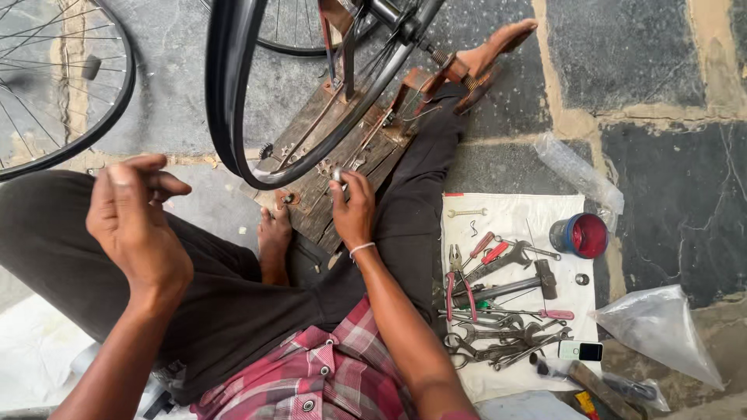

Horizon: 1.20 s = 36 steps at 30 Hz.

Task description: The person sits on the floor and uses a wrench to tighten the spokes of a bicycle wheel mounted on a wooden stand. They rotate the wheel to access different sections and continue tightening the spokes.

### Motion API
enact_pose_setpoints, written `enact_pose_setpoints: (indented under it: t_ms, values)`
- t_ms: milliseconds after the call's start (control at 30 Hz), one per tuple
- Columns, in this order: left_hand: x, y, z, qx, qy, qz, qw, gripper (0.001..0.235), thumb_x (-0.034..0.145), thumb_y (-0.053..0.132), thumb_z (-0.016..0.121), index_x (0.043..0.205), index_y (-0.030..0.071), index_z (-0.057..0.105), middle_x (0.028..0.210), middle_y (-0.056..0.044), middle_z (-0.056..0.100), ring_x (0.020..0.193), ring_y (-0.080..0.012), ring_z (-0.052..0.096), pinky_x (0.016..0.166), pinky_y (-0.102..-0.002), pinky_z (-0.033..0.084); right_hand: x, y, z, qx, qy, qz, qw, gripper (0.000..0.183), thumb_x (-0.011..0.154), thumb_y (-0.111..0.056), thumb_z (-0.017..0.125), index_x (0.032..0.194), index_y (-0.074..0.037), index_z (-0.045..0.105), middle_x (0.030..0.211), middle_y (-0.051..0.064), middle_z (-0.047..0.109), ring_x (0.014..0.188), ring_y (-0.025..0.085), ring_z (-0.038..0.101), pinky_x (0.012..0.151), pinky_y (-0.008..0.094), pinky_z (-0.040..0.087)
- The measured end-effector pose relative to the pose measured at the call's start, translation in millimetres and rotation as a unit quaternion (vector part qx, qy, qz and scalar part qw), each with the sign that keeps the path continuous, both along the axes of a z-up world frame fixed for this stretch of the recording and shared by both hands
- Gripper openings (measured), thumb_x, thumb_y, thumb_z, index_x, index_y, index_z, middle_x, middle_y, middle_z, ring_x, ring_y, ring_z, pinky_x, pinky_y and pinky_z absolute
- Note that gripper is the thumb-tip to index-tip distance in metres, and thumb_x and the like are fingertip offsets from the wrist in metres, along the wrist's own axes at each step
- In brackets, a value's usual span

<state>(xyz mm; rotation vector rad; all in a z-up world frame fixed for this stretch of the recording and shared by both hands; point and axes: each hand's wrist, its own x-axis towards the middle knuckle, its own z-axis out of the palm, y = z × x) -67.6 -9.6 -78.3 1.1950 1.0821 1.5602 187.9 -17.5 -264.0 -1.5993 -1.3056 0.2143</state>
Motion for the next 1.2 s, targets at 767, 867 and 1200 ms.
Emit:
enact_pose_setpoints:
  t_ms: [767, 867, 1200]
  values:
    - [27, 15, -32, -0.171, 0.046, -0.071, 0.982, 0.03, 0.109, 0.027, 0.06, 0.1, 0.0, 0.069, 0.08, -0.005, 0.066, 0.074, -0.0114, 0.064, 0.072, -0.026, 0.052, -3, 29, -35, -0.017, -0.139, 0.015, 0.99, 0.024, 0.097, -0.023, 0.07, 0.111, -0.005, 0.074, 0.128, 0.013, 0.066, 0.139, 0.031, 0.05, 0.114, 0.05, 0.037]
    - [27, 14, -33, -0.167, 0.049, -0.076, 0.982, 0.03, 0.109, 0.027, 0.06, 0.1, 0.0, 0.069, 0.08, -0.005, 0.066, 0.075, -0.0114, 0.064, 0.072, -0.026, 0.052, -2, 29, -34, -0.025, -0.136, 0.021, 0.99, 0.024, 0.097, -0.023, 0.069, 0.112, -0.005, 0.075, 0.128, 0.013, 0.066, 0.139, 0.03, 0.05, 0.114, 0.05, 0.037]
    - [27, 14, -33, -0.163, 0.05, -0.077, 0.982, 0.029, 0.109, 0.027, 0.06, 0.1, 0.001, 0.069, 0.08, -0.005, 0.066, 0.074, -0.011, 0.064, 0.071, -0.026, 0.052, -3, 29, -32, -0.022, -0.13, 0.02, 0.991, 0.024, 0.096, -0.022, 0.07, 0.11, -0.004, 0.075, 0.127, 0.013, 0.066, 0.139, 0.031, 0.05, 0.113, 0.05, 0.038]
